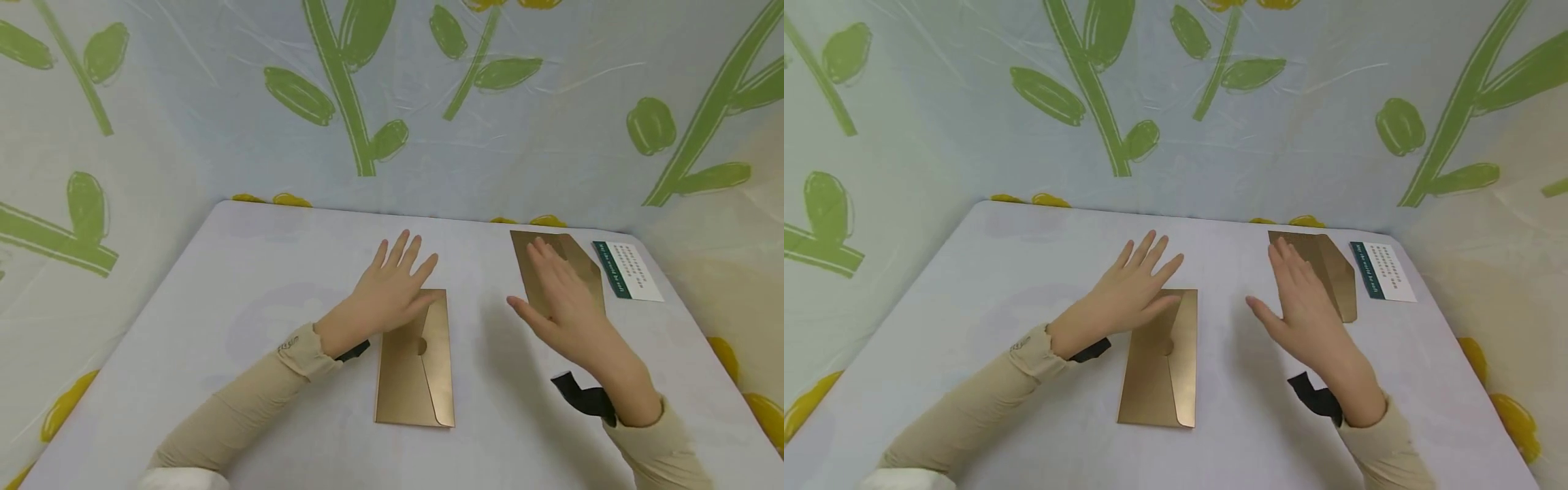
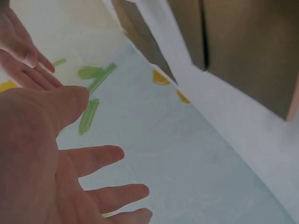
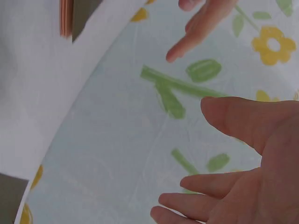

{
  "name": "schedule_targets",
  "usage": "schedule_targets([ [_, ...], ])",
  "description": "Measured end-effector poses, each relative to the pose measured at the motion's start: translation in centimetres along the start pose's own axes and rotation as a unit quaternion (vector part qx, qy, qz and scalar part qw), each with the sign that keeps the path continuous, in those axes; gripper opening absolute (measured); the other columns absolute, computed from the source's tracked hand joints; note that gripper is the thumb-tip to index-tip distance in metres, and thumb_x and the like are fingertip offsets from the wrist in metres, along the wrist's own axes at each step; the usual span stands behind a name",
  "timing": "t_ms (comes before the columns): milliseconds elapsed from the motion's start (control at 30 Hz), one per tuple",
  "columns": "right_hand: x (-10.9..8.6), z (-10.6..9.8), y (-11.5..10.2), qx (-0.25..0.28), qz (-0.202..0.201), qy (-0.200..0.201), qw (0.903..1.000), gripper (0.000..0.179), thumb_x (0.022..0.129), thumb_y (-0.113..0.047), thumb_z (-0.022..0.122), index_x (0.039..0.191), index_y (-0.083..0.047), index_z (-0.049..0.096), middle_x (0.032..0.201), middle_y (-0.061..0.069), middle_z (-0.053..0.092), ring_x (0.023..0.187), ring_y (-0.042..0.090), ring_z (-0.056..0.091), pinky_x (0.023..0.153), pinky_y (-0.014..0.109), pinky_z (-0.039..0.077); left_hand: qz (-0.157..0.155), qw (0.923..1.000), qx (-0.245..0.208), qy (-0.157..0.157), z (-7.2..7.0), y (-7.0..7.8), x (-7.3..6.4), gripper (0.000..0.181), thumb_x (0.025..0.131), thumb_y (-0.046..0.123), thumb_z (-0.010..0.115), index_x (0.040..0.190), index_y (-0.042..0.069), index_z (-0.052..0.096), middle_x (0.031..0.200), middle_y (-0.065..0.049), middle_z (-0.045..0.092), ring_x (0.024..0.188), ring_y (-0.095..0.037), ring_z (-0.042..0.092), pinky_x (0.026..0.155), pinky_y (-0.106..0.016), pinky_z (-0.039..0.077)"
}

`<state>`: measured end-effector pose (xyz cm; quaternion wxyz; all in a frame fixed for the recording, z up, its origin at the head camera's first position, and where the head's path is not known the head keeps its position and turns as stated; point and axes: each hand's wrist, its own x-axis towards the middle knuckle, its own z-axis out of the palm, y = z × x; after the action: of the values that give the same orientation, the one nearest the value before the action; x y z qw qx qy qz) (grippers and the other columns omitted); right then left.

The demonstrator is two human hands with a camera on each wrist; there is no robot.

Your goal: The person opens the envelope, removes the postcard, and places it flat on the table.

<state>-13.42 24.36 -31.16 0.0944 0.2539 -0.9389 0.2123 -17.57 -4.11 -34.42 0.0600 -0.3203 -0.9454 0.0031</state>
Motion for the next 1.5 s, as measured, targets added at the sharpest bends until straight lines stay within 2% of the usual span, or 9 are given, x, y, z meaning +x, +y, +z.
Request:
schedule_targets([
  [133, -0.5, 2.2, -1.6, -0.002, -0.006, -0.025, 0.9997, 0.080, 0.092, -0.022, 0.070, 0.152, 0.008, 0.026, 0.157, 0.029, 0.024, 0.144, 0.046, 0.023, 0.111, 0.063, 0.024, 0.020, 0.9993, 0.023, 0.023, 1.7, -0.4, -1.9, 0.061, 0.103, 0.047, 0.048, 0.150, 0.009, 0.041, 0.155, -0.024, 0.031, 0.147, -0.043, 0.019, 0.114, -0.057, 0.024],
  [233, -1.0, 4.1, -2.4, 0.007, -0.003, -0.057, 0.9983, 0.079, 0.093, -0.025, 0.070, 0.152, 0.008, 0.028, 0.158, 0.028, 0.024, 0.144, 0.045, 0.025, 0.109, 0.063, 0.026, 0.024, 0.9994, 0.025, 0.010, 3.1, -0.3, -3.3, 0.067, 0.102, 0.052, 0.046, 0.150, 0.005, 0.040, 0.155, -0.025, 0.032, 0.146, -0.043, 0.021, 0.115, -0.055, 0.024],
  [400, -1.8, 7.2, -3.7, 0.026, -0.004, -0.112, 0.9934, 0.078, 0.096, -0.031, 0.066, 0.152, 0.007, 0.027, 0.159, 0.027, 0.022, 0.144, 0.044, 0.025, 0.111, 0.062, 0.026, 0.021, 0.9980, -0.021, -0.055, 4.9, 0.3, -5.3, 0.089, 0.098, 0.066, 0.040, 0.154, -0.001, 0.028, 0.159, -0.028, 0.021, 0.149, -0.042, 0.014, 0.117, -0.052, 0.019],
  [533, -2.1, 9.1, -4.7, 0.045, -0.004, -0.148, 0.9879, 0.081, 0.097, -0.034, 0.064, 0.151, 0.011, 0.025, 0.158, 0.031, 0.017, 0.144, 0.048, 0.020, 0.109, 0.064, 0.027, 0.026, 0.9893, -0.087, -0.114, 5.3, 1.1, -6.2, 0.107, 0.090, 0.078, 0.040, 0.156, -0.002, 0.018, 0.161, -0.028, 0.007, 0.150, -0.041, 0.005, 0.118, -0.052, 0.017],
  [667, -2.2, 10.3, -5.5, 0.073, 0.008, -0.200, 0.9771, 0.087, 0.098, -0.037, 0.063, 0.152, 0.013, 0.016, 0.159, 0.033, 0.002, 0.146, 0.051, 0.006, 0.109, 0.066, 0.024, 0.028, 0.9831, -0.112, -0.142, 5.8, 1.6, -6.5, 0.116, 0.082, 0.085, 0.043, 0.158, 0.001, 0.016, 0.162, -0.027, 0.002, 0.149, -0.042, 0.003, 0.117, -0.051, 0.019],
  [800, -2.2, 11.0, -5.7, 0.089, 0.021, -0.249, 0.9641, 0.094, 0.098, -0.042, 0.061, 0.154, 0.011, 0.008, 0.160, 0.030, -0.009, 0.146, 0.049, -0.005, 0.110, 0.064, 0.022, 0.026, 0.9844, -0.103, -0.140, 6.1, 1.9, -6.4, 0.119, 0.079, 0.087, 0.045, 0.157, 0.001, 0.019, 0.161, -0.029, 0.002, 0.148, -0.045, 0.003, 0.117, -0.049, 0.021],
  [967, -2.3, 11.4, -5.7, 0.092, 0.027, -0.284, 0.9540, 0.096, 0.097, -0.044, 0.062, 0.154, 0.010, 0.007, 0.160, 0.029, -0.013, 0.147, 0.047, -0.007, 0.113, 0.062, 0.020, 0.025, 0.9842, -0.099, -0.144, 6.1, 2.0, -6.2, 0.122, 0.076, 0.086, 0.051, 0.156, -0.001, 0.021, 0.161, -0.030, 0.004, 0.147, -0.047, 0.005, 0.115, -0.046, 0.027],
  [1233, -2.6, 11.9, -5.8, 0.094, 0.026, -0.279, 0.9553, 0.095, 0.097, -0.043, 0.062, 0.153, 0.012, 0.008, 0.159, 0.030, -0.013, 0.147, 0.047, -0.006, 0.113, 0.064, 0.014, 0.018, 0.9821, -0.102, -0.157, 6.5, 2.2, -6.2, 0.126, 0.074, 0.086, 0.053, 0.157, -0.001, 0.017, 0.161, -0.029, 0.001, 0.148, -0.046, 0.001, 0.104, -0.042, 0.043],
  [1500, -2.8, 12.1, -6.0, 0.093, 0.022, -0.276, 0.9565, 0.096, 0.097, -0.044, 0.061, 0.153, 0.012, 0.008, 0.159, 0.030, -0.013, 0.147, 0.047, -0.008, 0.112, 0.066, 0.013, 0.020, 0.9824, -0.103, -0.155, 6.5, 2.2, -6.4, 0.126, 0.073, 0.086, 0.054, 0.157, -0.001, 0.018, 0.161, -0.030, 0.003, 0.148, -0.046, 0.002, 0.103, -0.043, 0.044],
])
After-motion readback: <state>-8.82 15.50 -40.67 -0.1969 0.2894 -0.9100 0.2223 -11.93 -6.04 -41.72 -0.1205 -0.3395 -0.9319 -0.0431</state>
